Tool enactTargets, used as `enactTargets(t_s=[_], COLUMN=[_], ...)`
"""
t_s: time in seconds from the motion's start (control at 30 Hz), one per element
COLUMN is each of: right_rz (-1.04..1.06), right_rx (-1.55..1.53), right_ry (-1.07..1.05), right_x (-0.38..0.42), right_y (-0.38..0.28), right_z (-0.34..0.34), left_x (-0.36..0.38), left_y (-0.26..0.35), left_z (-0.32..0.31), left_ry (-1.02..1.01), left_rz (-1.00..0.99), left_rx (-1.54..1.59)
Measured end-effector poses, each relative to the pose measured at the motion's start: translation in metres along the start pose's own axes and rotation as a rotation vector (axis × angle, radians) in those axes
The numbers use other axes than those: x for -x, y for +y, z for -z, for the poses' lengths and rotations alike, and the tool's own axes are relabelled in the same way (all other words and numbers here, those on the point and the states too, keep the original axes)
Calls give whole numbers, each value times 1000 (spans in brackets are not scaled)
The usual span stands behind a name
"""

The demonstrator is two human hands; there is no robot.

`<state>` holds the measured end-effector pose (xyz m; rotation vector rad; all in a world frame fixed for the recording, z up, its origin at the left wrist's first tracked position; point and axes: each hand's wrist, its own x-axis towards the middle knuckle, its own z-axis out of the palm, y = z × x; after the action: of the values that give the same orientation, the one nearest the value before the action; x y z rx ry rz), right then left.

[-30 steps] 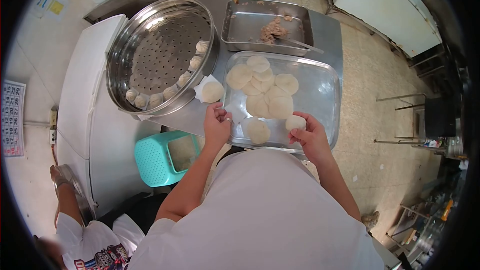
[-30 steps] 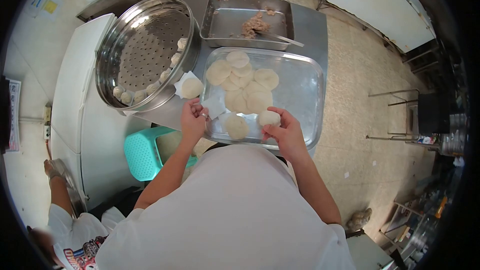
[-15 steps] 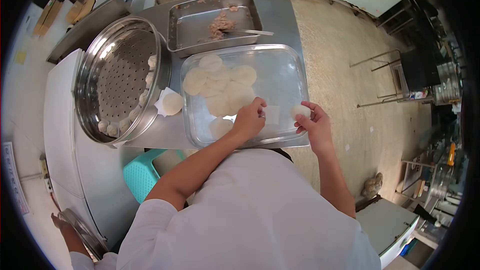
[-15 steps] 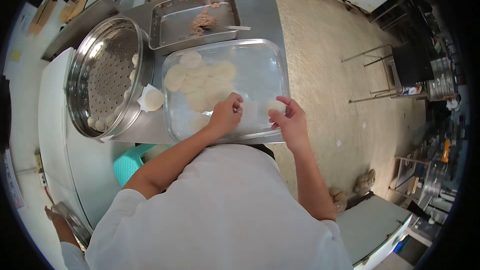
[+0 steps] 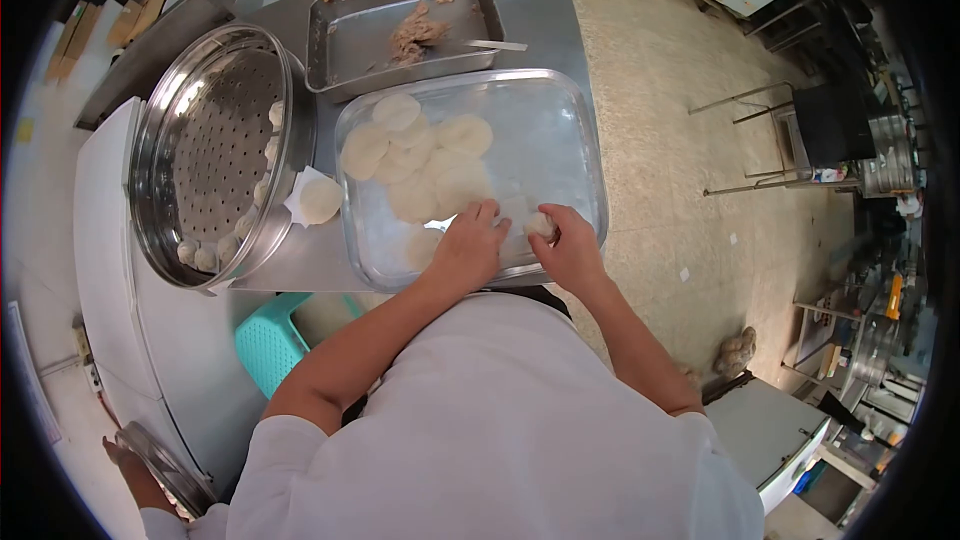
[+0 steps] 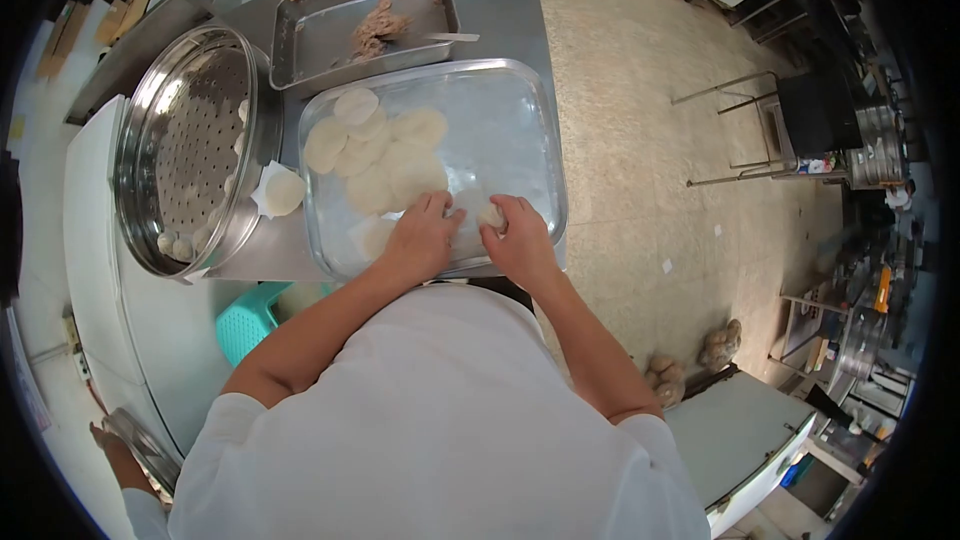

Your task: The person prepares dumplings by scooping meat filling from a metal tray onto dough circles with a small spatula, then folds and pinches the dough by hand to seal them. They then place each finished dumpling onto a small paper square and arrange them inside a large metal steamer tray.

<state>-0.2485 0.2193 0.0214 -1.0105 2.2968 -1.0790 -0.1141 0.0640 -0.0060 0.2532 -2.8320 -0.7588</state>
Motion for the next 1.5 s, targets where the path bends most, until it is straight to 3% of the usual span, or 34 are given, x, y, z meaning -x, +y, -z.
enactTargets(t_s=[0.27,0.73,0.83,1.07,1.43,1.5], right_rz=[133,95,139,237,265,285], right_rx=[116,130,151,353,203,222], right_ry=[-62,-185,-188,-236,-171,-159], right_x=[-17,-17,-16,-18,-8,-8], right_y=[3,-21,-22,-9,-15,-12], right_z=[-10,-10,-16,-42,-38,-39], left_x=[15,33,34,38,33,33], left_y=[-5,-17,-18,-20,-9,-6], left_z=[5,12,12,12,24,31], left_ry=[-33,-65,50,-53,106,21], left_rz=[-38,-129,-183,-105,100,196], left_rx=[-77,-83,-116,-33,350,414])
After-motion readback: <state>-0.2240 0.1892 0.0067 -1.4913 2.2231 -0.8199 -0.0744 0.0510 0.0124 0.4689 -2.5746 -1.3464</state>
